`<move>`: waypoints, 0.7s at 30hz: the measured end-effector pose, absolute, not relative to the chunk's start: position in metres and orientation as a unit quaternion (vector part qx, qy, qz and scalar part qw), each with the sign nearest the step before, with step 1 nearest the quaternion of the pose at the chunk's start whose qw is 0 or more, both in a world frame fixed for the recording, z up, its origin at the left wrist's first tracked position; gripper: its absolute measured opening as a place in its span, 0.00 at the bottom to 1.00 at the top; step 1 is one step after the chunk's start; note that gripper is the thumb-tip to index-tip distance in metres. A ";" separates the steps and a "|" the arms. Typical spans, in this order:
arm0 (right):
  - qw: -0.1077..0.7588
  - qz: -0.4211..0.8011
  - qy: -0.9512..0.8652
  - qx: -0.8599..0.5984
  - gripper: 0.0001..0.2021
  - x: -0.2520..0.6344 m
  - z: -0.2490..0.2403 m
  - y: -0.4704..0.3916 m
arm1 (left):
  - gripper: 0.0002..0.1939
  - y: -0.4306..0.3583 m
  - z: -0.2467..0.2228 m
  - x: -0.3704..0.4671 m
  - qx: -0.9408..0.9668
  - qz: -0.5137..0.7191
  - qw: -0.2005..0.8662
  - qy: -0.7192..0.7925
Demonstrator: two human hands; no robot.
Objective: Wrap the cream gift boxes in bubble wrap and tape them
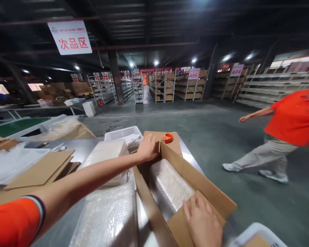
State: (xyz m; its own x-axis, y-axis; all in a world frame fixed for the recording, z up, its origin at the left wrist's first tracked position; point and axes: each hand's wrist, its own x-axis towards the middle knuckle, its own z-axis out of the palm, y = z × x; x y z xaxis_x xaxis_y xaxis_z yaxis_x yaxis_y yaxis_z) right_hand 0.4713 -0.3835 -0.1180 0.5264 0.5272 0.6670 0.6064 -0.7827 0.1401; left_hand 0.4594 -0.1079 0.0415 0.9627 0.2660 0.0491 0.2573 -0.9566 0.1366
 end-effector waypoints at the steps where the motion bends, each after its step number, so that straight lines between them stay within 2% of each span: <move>1: 0.063 -0.359 -0.324 -0.873 0.21 0.472 -0.120 -0.383 | 0.35 -0.096 0.047 0.459 0.981 0.034 0.057 0.183; 3: 0.078 -0.347 -0.322 -0.878 0.21 0.473 -0.122 -0.382 | 0.28 -0.083 0.051 0.458 0.973 -0.022 0.064 0.219; 5: 0.094 -0.332 -0.316 -0.884 0.20 0.472 -0.123 -0.382 | 0.22 -0.084 0.047 0.456 0.976 -0.066 0.078 0.195; 7: 0.115 -0.319 -0.313 -0.887 0.19 0.471 -0.125 -0.382 | 0.19 -0.098 0.039 0.455 0.978 -0.100 0.086 0.160; 12: 0.181 -0.279 -0.306 -0.892 0.14 0.466 -0.130 -0.384 | 0.26 -0.138 0.024 0.461 0.966 -0.228 0.063 0.101; 15: 0.197 -0.278 -0.298 -0.892 0.14 0.465 -0.135 -0.387 | 0.26 -0.142 0.022 0.465 0.955 -0.291 0.033 0.042; 21: 0.143 -0.297 -0.402 -0.854 0.23 0.472 -0.142 -0.401 | 0.35 -0.145 0.013 0.465 0.963 -0.267 0.014 0.037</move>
